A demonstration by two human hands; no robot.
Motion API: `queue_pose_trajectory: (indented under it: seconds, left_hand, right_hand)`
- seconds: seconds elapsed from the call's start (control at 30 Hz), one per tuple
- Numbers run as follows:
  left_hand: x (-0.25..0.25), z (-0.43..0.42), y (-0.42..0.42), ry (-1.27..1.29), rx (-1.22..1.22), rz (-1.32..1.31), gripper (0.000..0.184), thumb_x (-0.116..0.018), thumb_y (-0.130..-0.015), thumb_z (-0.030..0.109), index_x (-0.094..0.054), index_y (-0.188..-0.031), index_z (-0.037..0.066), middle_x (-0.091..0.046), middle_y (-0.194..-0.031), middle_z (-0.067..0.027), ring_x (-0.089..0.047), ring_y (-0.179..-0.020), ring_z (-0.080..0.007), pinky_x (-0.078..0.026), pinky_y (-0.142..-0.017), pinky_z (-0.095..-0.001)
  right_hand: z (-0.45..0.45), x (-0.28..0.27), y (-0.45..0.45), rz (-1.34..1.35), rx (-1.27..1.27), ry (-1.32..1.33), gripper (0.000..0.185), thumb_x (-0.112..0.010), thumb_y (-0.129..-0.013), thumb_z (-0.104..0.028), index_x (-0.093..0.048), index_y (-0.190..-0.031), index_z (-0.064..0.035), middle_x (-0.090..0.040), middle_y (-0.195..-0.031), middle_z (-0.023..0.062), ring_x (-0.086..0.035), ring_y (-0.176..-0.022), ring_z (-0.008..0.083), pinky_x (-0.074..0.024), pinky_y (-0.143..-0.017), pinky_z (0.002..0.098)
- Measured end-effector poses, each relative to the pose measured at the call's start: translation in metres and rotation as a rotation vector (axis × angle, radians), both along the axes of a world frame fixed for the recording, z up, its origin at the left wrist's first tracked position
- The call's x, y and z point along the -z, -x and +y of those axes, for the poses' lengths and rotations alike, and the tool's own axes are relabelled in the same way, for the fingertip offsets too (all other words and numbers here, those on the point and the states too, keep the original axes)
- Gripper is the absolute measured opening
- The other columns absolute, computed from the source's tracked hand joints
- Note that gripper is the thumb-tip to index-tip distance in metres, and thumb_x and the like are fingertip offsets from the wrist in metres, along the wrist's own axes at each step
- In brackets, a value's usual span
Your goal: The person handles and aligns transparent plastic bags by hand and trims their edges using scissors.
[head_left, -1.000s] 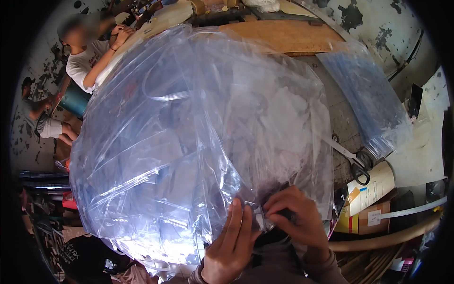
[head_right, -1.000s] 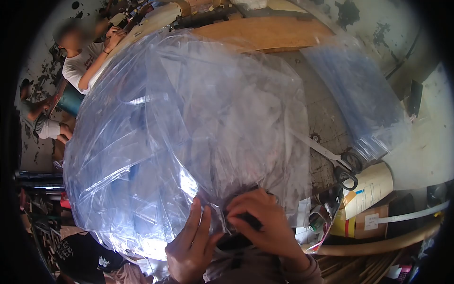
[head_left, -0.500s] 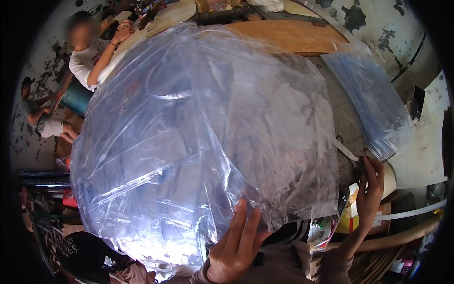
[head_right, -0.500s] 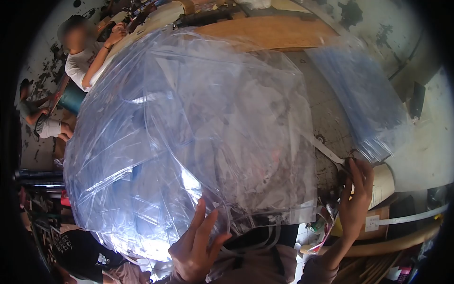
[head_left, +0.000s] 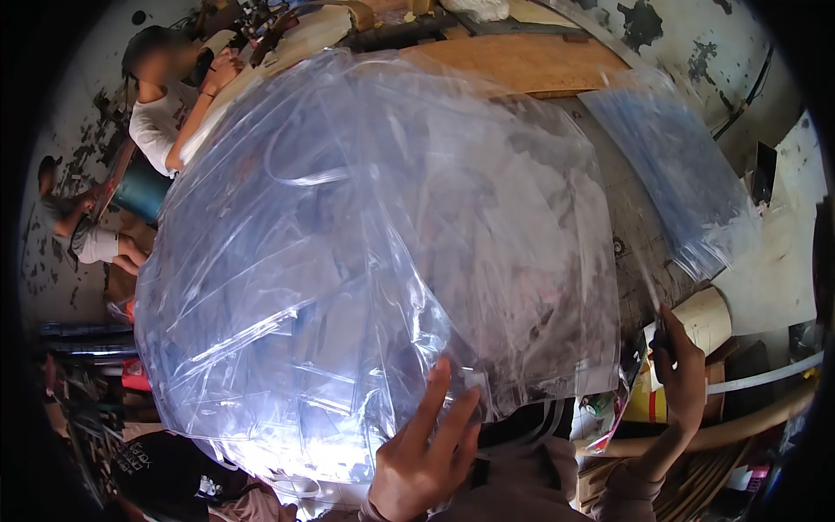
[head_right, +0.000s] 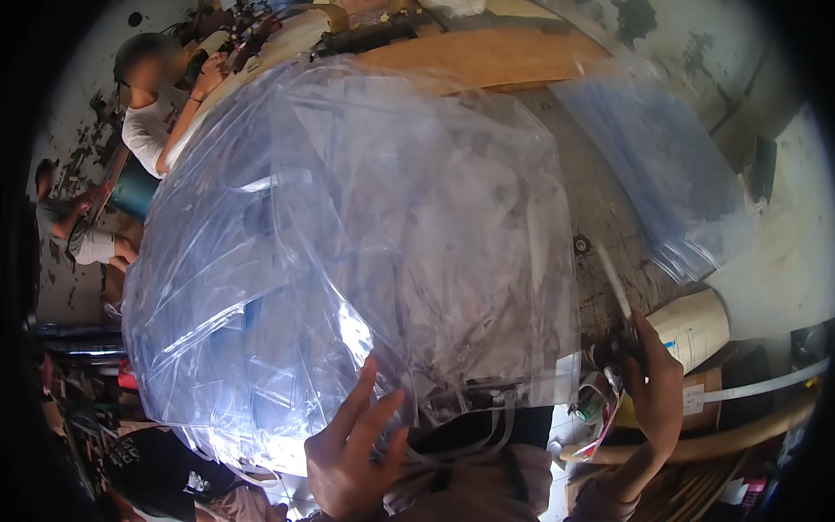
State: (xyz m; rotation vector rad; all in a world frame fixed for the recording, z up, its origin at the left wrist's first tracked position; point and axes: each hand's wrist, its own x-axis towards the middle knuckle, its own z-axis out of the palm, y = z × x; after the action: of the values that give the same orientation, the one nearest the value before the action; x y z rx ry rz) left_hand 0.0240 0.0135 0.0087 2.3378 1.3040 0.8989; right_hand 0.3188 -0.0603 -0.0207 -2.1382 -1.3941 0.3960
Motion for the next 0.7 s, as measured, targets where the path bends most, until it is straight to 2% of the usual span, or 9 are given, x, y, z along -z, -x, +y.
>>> queue_pose_trajectory:
  seconds: [0.03,0.1,0.13,0.17,0.27,0.37,0.43,0.47,0.7]
  left_hand:
    - [-0.001,-0.001,-0.001,0.058,-0.018,-0.034,0.031,-0.067,-0.073,0.004,-0.062,-0.104,0.006,-0.058,-0.114,-0.0178,-0.064,-0.090,-0.0294,-0.055,-0.068,-0.0341]
    - [-0.005,-0.001,-0.005,0.135,-0.057,-0.032,0.029,-0.068,-0.074,0.008,-0.063,-0.102,0.004,-0.059,-0.113,-0.0174,-0.063,-0.093,-0.0299,-0.054,-0.072,-0.0345]
    - [-0.005,-0.002,-0.007,0.210,-0.099,-0.032,0.028,-0.069,-0.075,0.011,-0.063,-0.100,0.002,-0.059,-0.113,-0.0170,-0.062,-0.097,-0.0304,-0.053,-0.076,-0.0349]
    - [-0.003,-0.003,-0.009,0.216,-0.101,-0.026,0.028,-0.069,-0.075,0.011,-0.063,-0.100,0.002,-0.059,-0.113,-0.0170,-0.062,-0.097,-0.0304,-0.053,-0.076,-0.0349]
    - [0.010,-0.004,-0.015,0.153,-0.094,-0.108,0.029,-0.074,-0.068,0.005,-0.063,-0.095,0.003,-0.060,-0.111,-0.0175,-0.059,-0.103,-0.0324,-0.053,-0.079,-0.0350]
    - [0.023,-0.006,-0.025,0.057,-0.089,-0.126,0.029,-0.073,-0.069,0.005,-0.063,-0.097,0.003,-0.060,-0.110,-0.0176,-0.058,-0.106,-0.0338,-0.053,-0.081,-0.0357]
    - [0.030,-0.008,-0.026,-0.012,-0.098,-0.147,0.029,-0.073,-0.069,0.004,-0.064,-0.096,0.003,-0.059,-0.110,-0.0178,-0.056,-0.107,-0.0351,-0.053,-0.084,-0.0362]
    - [0.032,-0.009,-0.026,-0.010,-0.099,-0.143,0.029,-0.073,-0.069,0.004,-0.064,-0.096,0.003,-0.059,-0.110,-0.0178,-0.056,-0.107,-0.0351,-0.053,-0.084,-0.0362]
    - [0.041,-0.009,-0.018,-0.102,0.000,-0.118,0.031,-0.066,-0.067,-0.004,-0.067,-0.096,0.007,-0.060,-0.108,-0.0161,-0.056,-0.107,-0.0381,-0.054,-0.080,-0.0363]
  right_hand:
    - [-0.006,0.003,0.001,0.002,0.002,0.003,0.055,-0.051,-0.075,0.010,-0.044,-0.128,-0.0026,-0.052,-0.084,0.0129,-0.054,-0.078,0.0303,-0.0436,-0.076,0.0352]
    - [-0.019,0.012,0.005,0.201,0.185,-0.202,0.051,-0.049,-0.081,0.006,-0.039,-0.131,0.0008,-0.050,-0.076,0.0065,-0.053,-0.072,0.0199,-0.0441,-0.071,0.0308]
    - [-0.026,0.018,0.007,0.327,0.197,-0.257,0.040,-0.049,-0.088,-0.010,-0.043,-0.127,-0.0001,-0.049,-0.079,0.0016,-0.049,-0.075,0.0127,-0.0425,-0.072,0.0285]
    - [-0.031,0.025,0.015,0.331,0.198,-0.249,0.040,-0.049,-0.088,-0.010,-0.043,-0.127,-0.0001,-0.049,-0.079,0.0016,-0.049,-0.075,0.0127,-0.0425,-0.072,0.0285]
    - [-0.043,0.024,0.076,0.978,0.094,-0.374,0.048,-0.044,-0.090,-0.037,-0.045,-0.120,0.0005,-0.051,-0.088,0.0097,-0.049,-0.084,0.0158,-0.0385,-0.074,0.0263]
    - [-0.048,0.014,0.111,1.528,0.226,0.310,0.049,-0.058,-0.083,-0.041,-0.045,-0.113,-0.0034,-0.051,-0.085,0.0046,-0.050,-0.079,0.0150,-0.0379,-0.082,0.0279]
    - [-0.053,0.011,0.132,1.475,-0.142,0.163,0.060,-0.062,-0.080,-0.043,-0.043,-0.114,0.0019,-0.049,-0.102,0.0108,-0.049,-0.093,0.0180,-0.0385,-0.084,0.0295]
    - [-0.042,0.023,0.120,1.418,-0.450,0.268,0.067,-0.070,-0.074,-0.041,-0.041,-0.116,0.0015,-0.050,-0.099,0.0101,-0.050,-0.094,0.0175,-0.0385,-0.083,0.0295]
    - [-0.046,0.031,0.135,1.429,-0.463,0.261,0.071,-0.069,-0.073,-0.047,-0.039,-0.115,0.0011,-0.052,-0.093,0.0082,-0.050,-0.085,0.0159,-0.0404,-0.077,0.0291]
